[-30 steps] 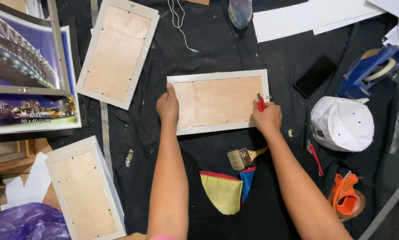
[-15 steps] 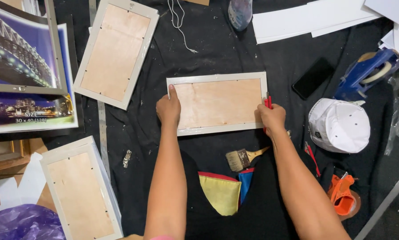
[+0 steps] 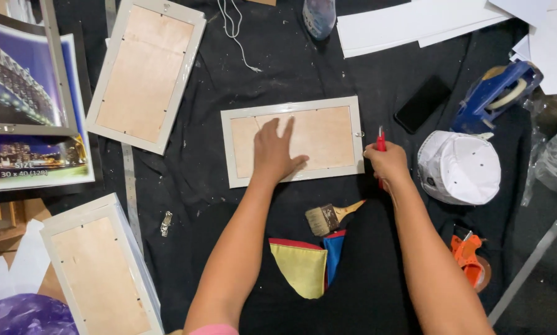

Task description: Securing the backing of picture frames by cutting and fitting foam board materials.

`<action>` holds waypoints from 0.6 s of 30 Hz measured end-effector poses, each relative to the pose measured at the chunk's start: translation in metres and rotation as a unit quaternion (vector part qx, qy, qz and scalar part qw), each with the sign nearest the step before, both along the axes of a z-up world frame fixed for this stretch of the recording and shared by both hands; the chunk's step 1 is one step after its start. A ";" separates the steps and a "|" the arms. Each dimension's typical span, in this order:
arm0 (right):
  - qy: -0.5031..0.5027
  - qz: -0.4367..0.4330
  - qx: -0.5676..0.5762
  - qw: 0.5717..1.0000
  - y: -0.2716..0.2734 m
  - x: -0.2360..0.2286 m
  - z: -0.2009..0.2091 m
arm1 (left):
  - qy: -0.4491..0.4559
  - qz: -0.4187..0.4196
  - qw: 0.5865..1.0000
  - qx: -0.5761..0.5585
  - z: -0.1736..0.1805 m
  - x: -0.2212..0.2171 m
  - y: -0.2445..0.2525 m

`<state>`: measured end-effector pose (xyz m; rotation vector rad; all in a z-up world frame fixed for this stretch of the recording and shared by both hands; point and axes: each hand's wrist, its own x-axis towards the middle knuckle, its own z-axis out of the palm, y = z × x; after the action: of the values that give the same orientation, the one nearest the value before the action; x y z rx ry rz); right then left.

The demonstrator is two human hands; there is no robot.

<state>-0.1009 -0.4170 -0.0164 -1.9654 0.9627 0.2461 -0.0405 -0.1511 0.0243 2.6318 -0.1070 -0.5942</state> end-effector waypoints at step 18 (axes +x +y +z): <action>0.071 0.041 -0.022 0.996 0.018 -0.019 -0.030 | -0.246 -0.376 0.893 0.014 -0.087 -0.047 -0.054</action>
<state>-0.1197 -0.3987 -0.0467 -2.0526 0.9864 0.4175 -0.0875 -0.2055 -0.0627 2.6445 -1.3165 -0.1219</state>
